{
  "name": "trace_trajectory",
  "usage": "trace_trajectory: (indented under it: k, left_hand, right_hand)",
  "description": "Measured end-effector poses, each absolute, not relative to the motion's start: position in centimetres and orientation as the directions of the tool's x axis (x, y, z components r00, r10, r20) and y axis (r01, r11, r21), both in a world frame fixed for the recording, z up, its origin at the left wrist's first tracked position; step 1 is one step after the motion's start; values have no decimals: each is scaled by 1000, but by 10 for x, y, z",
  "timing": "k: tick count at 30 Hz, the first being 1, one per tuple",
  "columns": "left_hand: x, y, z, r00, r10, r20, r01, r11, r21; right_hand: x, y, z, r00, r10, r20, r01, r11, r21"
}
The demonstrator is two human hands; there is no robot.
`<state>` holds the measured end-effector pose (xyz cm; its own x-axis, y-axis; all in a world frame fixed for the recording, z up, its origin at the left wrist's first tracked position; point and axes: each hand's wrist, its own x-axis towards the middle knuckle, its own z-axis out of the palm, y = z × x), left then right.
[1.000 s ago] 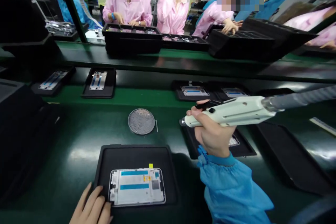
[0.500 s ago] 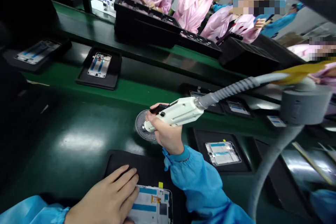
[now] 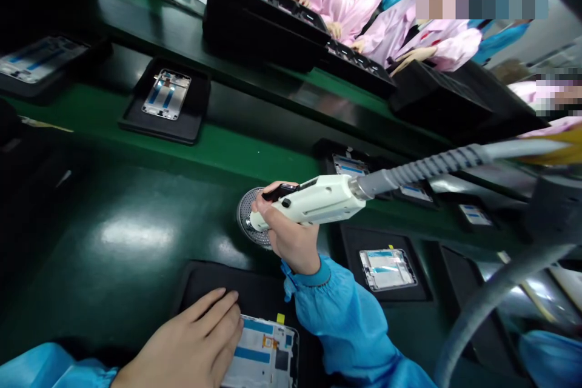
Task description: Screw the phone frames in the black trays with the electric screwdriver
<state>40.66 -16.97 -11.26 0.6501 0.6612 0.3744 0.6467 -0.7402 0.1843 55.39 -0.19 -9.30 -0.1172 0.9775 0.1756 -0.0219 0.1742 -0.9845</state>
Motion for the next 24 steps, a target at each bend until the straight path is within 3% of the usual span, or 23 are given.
trace_trajectory:
  k: [8, 14, 18, 24]
  left_hand:
    - [405, -166, -109, 648, 662, 377, 659, -736, 159]
    - [407, -174, -108, 595, 737, 319, 703, -670, 237]
    - [410, -178, -111, 569, 776, 272, 724, -630, 280]
    - [412, -176, -110, 573, 778, 255, 715, -628, 308]
  right_hand:
    - [549, 0, -93, -124, 977, 174, -48, 169, -984]
    - [575, -19, -44, -60, 971, 230, -222, 212, -952]
    - [598, -54, -24, -114, 959, 259, -181, 236, -955]
    - [606, -96, -43, -245, 946, 210, -95, 192, -977]
